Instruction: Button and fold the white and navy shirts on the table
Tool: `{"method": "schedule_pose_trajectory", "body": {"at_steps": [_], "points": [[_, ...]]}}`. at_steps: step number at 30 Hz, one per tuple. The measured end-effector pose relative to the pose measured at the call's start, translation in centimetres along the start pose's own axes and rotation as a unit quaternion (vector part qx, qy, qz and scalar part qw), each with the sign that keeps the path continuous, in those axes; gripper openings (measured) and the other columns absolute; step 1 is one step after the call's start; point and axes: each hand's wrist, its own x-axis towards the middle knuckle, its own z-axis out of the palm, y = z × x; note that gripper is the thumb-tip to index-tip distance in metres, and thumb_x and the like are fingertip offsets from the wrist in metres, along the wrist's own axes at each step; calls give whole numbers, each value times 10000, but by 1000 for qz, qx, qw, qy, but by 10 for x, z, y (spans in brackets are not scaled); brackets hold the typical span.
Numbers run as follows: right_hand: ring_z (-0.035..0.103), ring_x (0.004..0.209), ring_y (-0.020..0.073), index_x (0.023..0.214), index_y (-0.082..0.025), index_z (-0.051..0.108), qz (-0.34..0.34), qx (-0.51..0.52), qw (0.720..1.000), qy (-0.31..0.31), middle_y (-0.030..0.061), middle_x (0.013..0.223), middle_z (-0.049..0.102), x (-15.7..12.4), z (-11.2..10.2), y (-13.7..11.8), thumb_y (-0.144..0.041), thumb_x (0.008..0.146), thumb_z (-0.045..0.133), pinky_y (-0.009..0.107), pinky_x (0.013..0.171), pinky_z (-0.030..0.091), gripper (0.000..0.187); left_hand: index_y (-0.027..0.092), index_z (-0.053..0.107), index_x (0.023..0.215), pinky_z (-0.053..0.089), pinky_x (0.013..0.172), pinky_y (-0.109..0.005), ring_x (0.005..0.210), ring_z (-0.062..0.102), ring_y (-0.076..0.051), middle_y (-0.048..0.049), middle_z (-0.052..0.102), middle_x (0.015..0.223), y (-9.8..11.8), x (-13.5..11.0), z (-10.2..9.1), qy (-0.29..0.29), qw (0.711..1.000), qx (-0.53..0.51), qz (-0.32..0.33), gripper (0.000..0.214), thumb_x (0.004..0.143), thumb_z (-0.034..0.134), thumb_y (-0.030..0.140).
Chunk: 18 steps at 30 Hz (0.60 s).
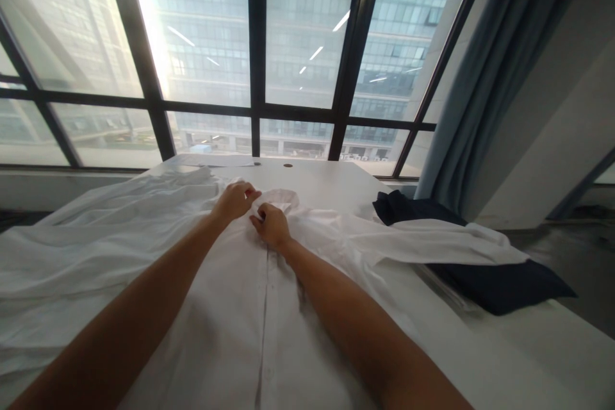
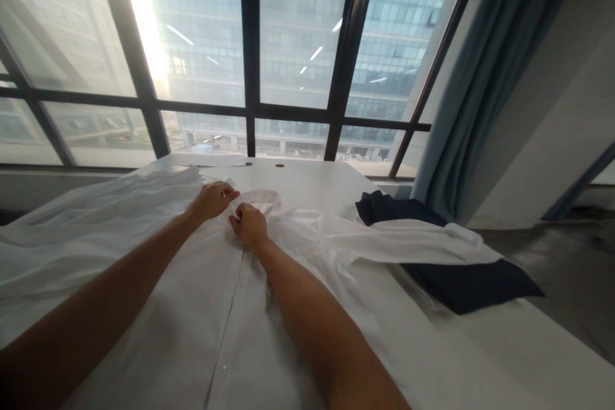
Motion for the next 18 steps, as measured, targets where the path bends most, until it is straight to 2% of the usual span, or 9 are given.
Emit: {"method": "schedule_pose_trajectory", "body": {"at_steps": [3, 8, 11, 13, 15, 18], "points": [[459, 651, 131, 756, -196, 516, 3, -9, 1000, -5, -7, 740, 566, -1, -2, -3, -245, 817, 622, 245, 620, 326, 132, 161, 705, 726, 445, 747, -317, 732, 609, -230, -75, 670, 727, 8, 2, -8, -62, 996, 68, -9, 264, 749, 648, 418], [499, 684, 140, 786, -192, 553, -7, -26, 1000, -14, 9, 774, 593, -3, -3, -6, -299, 861, 597, 247, 637, 350, 138, 144, 712, 755, 443, 753, -319, 818, 643, -263, -114, 696, 790, 12, 0, -7, -100, 981, 165, 1, 212, 826, 545, 254], [534, 754, 155, 827, -184, 602, -42, -22, 999, -21, 30, 815, 624, 1, -8, -3, -399, 891, 561, 256, 704, 388, 228, 110, 701, 835, 451, 749, -334, 880, 646, -292, -161, 690, 894, 16, -4, -5, -98, 974, 203, -8, 232, 848, 477, 172], [548, 882, 175, 881, -179, 632, -60, -32, 998, 4, 51, 899, 644, 8, -19, 4, -374, 914, 518, 279, 828, 395, 228, 106, 685, 884, 457, 730, -337, 876, 646, -295, -167, 677, 931, 18, -6, -7, -82, 976, 203, -18, 241, 859, 452, 160], [523, 1032, 200, 967, -171, 640, -42, -57, 996, 57, 74, 1037, 641, 15, -34, 15, -266, 912, 481, 315, 950, 357, 193, 122, 669, 888, 459, 725, -334, 865, 643, -282, -154, 664, 941, 19, -8, -10, -62, 979, 194, -20, 252, 885, 422, 175], [471, 1177, 217, 1177, -159, 578, 35, -75, 990, 114, 92, 1234, 588, 25, -56, 43, -147, 853, 454, 341, 1033, 312, 348, 146, 636, 857, 454, 744, -325, 888, 623, -262, -138, 648, 944, 15, -6, -14, -31, 983, 179, -13, 263, 916, 386, 205]]}}
